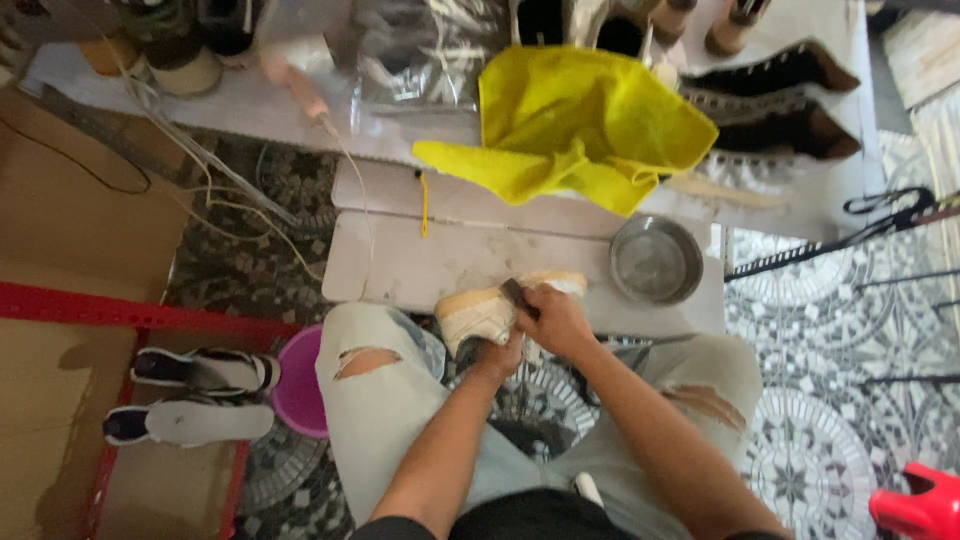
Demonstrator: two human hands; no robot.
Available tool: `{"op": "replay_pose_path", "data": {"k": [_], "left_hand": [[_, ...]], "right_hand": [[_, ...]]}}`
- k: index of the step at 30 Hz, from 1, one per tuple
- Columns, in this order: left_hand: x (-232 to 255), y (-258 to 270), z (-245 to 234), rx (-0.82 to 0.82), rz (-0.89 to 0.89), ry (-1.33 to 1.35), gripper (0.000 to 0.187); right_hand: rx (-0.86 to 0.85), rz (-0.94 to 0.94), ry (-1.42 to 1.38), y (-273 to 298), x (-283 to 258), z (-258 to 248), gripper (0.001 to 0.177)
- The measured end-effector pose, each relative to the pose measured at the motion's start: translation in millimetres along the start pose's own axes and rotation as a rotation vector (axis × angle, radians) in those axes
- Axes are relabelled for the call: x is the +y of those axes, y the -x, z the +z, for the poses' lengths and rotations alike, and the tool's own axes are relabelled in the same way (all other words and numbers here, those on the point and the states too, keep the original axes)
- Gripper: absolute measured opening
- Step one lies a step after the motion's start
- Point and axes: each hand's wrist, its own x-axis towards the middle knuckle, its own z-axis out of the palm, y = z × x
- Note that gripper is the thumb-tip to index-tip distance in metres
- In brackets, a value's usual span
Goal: The person scrubs a white sneaker with a brush, repeatedly dipping the brush into a metal bowl of water. They clean the upper, sides, and sole of the shoe while seated at a workbench.
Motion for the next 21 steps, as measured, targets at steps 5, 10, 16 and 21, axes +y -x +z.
{"op": "replay_pose_path", "data": {"k": [5, 10, 16, 21], "left_hand": [[-12.0, 1.3, 6.5, 0.011, 0.043, -0.037, 0.066], [-16.2, 4.3, 11.2, 0.076, 0.228, -0.018, 0.058], [5.9, 15.4, -2.9, 0.045, 0.048, 0.027, 0.059], [-67.9, -51.9, 39.2, 0.076, -0.015, 0.226, 0.067]], "right_hand": [[0.112, 0.349, 0.023, 1.7, 3.6, -19.8, 0.048], [0.118, 0.192, -0.052, 16.7, 12.7, -1.6, 0.048], [0.251, 0.003, 0.165, 28.0, 39.7, 33.9, 0.054], [0.493, 0.114, 0.015, 24.8, 47.8, 19.6, 0.032]]}}
